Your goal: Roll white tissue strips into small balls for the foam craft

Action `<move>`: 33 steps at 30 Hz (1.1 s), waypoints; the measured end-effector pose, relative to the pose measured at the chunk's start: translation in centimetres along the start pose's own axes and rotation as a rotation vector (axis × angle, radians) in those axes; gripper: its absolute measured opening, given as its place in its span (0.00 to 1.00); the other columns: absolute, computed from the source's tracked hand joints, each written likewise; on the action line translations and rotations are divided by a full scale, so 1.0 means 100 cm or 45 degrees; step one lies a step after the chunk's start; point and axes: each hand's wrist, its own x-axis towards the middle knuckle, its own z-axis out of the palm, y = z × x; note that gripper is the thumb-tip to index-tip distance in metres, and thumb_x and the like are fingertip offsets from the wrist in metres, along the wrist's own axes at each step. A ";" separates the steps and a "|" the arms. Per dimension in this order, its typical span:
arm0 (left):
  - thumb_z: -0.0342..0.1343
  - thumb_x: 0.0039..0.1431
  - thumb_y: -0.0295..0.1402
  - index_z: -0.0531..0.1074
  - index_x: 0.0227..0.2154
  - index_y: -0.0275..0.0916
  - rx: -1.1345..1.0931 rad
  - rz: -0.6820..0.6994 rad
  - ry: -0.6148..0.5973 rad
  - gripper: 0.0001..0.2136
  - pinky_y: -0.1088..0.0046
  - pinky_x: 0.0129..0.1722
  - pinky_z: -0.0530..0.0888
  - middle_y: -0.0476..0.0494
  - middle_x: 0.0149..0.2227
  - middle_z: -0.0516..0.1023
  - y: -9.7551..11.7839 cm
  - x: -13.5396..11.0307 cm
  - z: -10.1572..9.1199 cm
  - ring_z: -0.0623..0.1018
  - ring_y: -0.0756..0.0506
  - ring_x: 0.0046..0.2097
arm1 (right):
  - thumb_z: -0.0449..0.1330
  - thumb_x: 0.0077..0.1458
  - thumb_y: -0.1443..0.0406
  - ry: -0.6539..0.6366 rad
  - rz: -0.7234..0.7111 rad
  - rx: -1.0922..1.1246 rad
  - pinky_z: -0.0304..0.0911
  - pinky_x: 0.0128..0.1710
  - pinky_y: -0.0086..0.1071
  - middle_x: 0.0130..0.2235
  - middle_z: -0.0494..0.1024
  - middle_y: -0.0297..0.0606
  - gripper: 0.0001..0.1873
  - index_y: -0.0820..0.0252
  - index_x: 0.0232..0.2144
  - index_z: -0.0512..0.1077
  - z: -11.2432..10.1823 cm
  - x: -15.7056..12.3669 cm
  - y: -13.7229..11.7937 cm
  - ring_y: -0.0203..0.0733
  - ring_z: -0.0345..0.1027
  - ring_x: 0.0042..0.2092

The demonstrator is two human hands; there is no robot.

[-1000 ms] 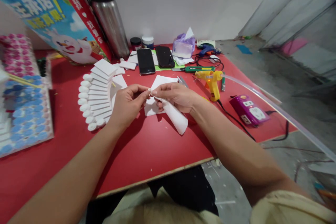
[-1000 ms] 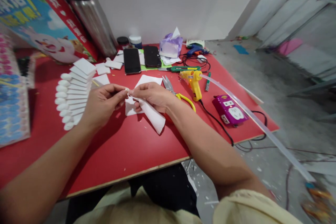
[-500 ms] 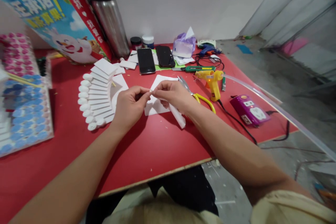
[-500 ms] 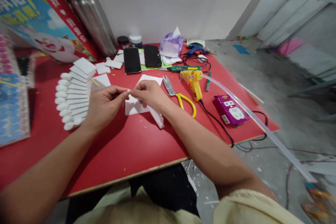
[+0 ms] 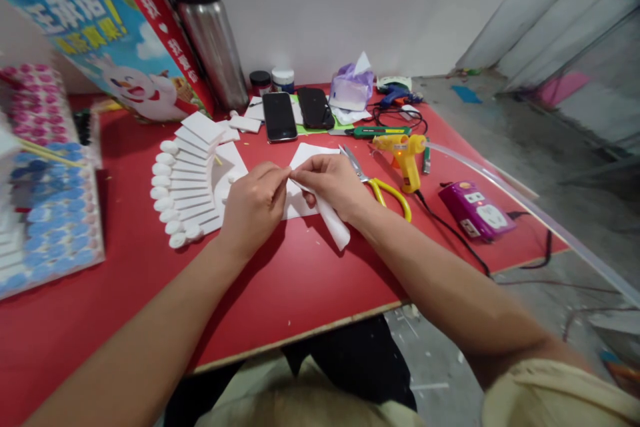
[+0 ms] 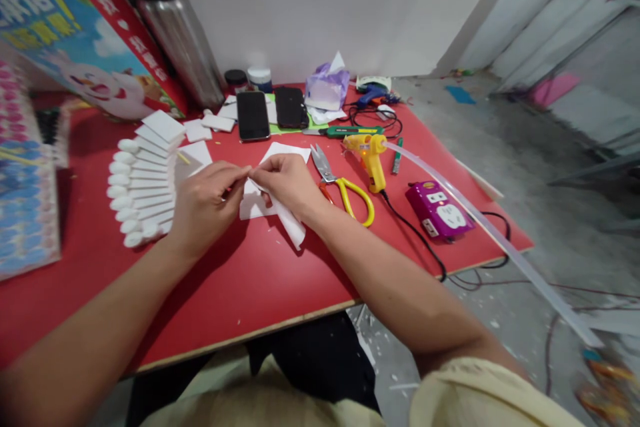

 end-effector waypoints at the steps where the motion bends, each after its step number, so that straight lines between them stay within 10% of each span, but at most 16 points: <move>1: 0.52 0.66 0.27 0.80 0.42 0.36 -0.048 -0.021 0.014 0.11 0.67 0.41 0.73 0.37 0.39 0.83 0.001 0.000 0.000 0.80 0.43 0.41 | 0.63 0.56 0.70 -0.008 0.021 0.021 0.55 0.18 0.24 0.14 0.68 0.28 0.12 0.61 0.22 0.68 -0.001 0.000 0.000 0.30 0.60 0.16; 11: 0.67 0.53 0.33 0.83 0.34 0.36 -1.081 -0.976 -0.112 0.07 0.76 0.18 0.68 0.46 0.22 0.79 -0.001 0.009 -0.006 0.71 0.51 0.19 | 0.62 0.56 0.67 -0.044 -0.293 -0.475 0.52 0.21 0.27 0.21 0.71 0.29 0.06 0.61 0.27 0.72 -0.007 0.002 0.000 0.31 0.61 0.21; 22: 0.69 0.48 0.33 0.81 0.28 0.37 -0.983 -1.005 -0.171 0.06 0.78 0.14 0.61 0.49 0.16 0.72 -0.002 0.012 -0.011 0.68 0.52 0.17 | 0.60 0.57 0.70 -0.066 -0.660 -1.002 0.54 0.31 0.30 0.25 0.70 0.31 0.04 0.61 0.29 0.72 -0.009 -0.001 0.002 0.34 0.62 0.29; 33: 0.66 0.49 0.30 0.81 0.29 0.37 -0.933 -0.802 -0.093 0.04 0.76 0.22 0.66 0.48 0.23 0.77 0.002 0.017 -0.015 0.70 0.52 0.22 | 0.62 0.62 0.47 -0.544 0.472 0.328 0.77 0.33 0.43 0.34 0.82 0.46 0.22 0.61 0.37 0.69 -0.026 0.006 -0.016 0.48 0.79 0.33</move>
